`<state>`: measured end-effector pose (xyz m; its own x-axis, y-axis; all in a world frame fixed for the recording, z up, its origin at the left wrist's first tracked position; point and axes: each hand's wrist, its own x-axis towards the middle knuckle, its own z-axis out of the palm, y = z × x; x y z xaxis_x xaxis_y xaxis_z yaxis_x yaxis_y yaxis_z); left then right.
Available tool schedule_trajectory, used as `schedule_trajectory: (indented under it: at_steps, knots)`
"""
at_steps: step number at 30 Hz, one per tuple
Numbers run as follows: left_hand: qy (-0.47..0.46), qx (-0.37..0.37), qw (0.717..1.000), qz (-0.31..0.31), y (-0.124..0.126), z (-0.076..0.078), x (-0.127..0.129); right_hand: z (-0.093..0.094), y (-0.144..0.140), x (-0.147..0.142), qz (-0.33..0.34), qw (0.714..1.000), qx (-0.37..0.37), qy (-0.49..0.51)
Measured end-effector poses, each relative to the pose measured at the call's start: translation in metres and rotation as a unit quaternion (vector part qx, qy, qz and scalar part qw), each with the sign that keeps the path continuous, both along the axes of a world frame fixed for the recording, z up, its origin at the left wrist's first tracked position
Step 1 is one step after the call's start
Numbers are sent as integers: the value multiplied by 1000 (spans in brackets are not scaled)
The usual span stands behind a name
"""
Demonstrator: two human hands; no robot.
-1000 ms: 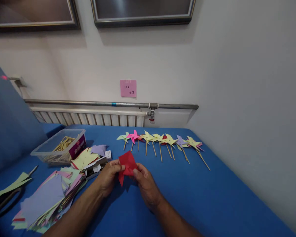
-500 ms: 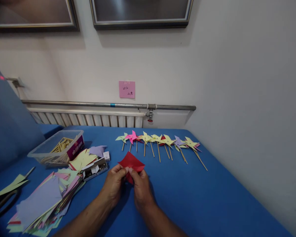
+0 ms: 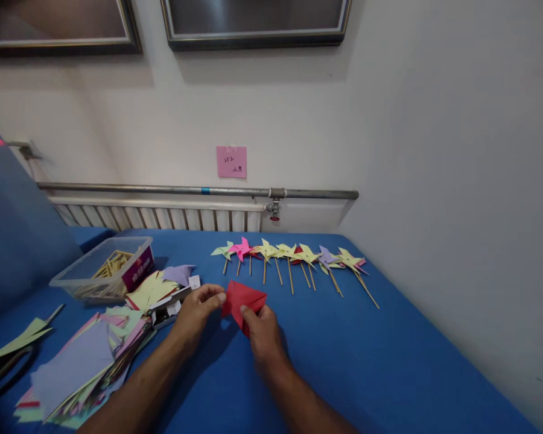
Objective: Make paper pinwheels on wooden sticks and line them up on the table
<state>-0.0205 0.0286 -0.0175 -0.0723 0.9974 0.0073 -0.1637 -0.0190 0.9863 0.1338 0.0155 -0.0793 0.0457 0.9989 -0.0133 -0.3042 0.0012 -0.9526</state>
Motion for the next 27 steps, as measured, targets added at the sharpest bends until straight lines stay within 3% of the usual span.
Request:
schedule_trajectory:
  at_steps: [4, 13, 20, 24, 27]
  knots:
    - [1, -19, 999, -39, -1, -5, 4, 8, -3, -1, 15, 999, -25, 31]
    - [130, 117, 984, 35, -3, -10, 5, 10, -2, 5, 2, 999, -45, 23]
    - [280, 323, 904, -9, -11, -14, 4, 11, -2, 6, 3, 999, -28, 28]
    - [343, 380, 859, -20, -12, -19, 4, 15, -4, 6, 5, 999, -23, 46]
    - [361, 397, 844, -29, -11, -20, 3, 17, -5, 7, 7, 998, -30, 59]
